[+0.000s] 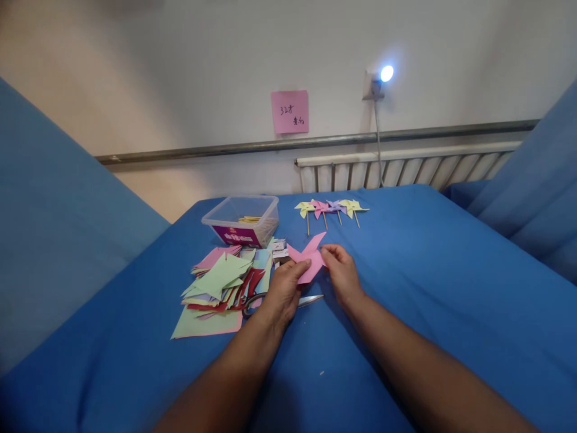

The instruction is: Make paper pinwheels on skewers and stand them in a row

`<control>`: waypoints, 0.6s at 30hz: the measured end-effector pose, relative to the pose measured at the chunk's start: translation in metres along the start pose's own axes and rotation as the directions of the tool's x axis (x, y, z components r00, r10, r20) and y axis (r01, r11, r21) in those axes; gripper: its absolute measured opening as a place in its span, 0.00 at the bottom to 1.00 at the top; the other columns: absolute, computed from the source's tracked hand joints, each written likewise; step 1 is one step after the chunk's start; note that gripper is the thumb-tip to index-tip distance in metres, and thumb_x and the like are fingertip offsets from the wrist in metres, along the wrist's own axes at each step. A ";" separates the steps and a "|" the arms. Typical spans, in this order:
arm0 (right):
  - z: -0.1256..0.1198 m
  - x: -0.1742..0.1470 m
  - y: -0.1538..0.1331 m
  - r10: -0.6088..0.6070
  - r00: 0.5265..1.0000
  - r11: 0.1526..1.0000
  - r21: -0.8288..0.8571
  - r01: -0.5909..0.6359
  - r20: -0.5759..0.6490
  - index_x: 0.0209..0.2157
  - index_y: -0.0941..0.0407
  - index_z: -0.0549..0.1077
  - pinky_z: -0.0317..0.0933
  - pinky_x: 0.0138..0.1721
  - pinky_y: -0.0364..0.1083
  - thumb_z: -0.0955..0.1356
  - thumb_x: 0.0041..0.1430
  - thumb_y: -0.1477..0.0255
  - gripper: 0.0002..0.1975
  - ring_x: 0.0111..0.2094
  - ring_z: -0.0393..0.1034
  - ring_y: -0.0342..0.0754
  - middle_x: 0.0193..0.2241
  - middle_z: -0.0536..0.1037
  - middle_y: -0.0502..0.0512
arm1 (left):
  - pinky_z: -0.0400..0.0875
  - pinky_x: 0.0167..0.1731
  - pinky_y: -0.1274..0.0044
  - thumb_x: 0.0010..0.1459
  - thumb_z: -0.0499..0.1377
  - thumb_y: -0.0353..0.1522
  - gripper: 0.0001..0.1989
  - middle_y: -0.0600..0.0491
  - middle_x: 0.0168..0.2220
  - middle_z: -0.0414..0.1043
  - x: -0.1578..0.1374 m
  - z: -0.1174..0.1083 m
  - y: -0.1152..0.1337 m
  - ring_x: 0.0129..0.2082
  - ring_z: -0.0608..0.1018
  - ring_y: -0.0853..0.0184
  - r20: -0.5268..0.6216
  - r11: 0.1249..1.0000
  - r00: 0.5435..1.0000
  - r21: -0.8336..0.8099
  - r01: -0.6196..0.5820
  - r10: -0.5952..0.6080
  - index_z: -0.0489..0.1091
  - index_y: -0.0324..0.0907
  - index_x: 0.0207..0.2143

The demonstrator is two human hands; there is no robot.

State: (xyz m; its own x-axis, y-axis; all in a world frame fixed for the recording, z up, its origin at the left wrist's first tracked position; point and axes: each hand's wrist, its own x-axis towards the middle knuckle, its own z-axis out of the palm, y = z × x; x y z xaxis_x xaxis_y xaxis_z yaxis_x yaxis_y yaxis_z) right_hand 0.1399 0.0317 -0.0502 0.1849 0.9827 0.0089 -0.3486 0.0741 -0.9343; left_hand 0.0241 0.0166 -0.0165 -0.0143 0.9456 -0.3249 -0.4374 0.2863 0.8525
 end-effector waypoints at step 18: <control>0.215 0.128 -0.059 0.212 0.682 0.194 -0.714 0.673 0.700 0.26 0.59 0.79 0.61 0.36 0.45 0.71 0.38 0.81 0.09 0.31 0.71 0.49 0.24 0.78 0.53 | 0.62 0.20 0.78 0.36 0.69 0.38 0.14 0.53 0.18 0.69 0.005 -0.005 -0.026 0.19 0.70 0.70 -0.022 0.990 0.999 0.137 0.038 -0.035 0.72 0.38 0.21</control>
State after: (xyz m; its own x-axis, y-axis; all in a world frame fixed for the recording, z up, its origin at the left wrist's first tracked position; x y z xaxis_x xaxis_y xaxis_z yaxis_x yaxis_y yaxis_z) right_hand -0.0129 0.1890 0.0828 -0.5909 0.8046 0.0577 0.7130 0.5544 -0.4292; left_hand 0.0312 0.0133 -0.0428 -0.0192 0.9314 -0.3635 -0.3101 0.3401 0.8878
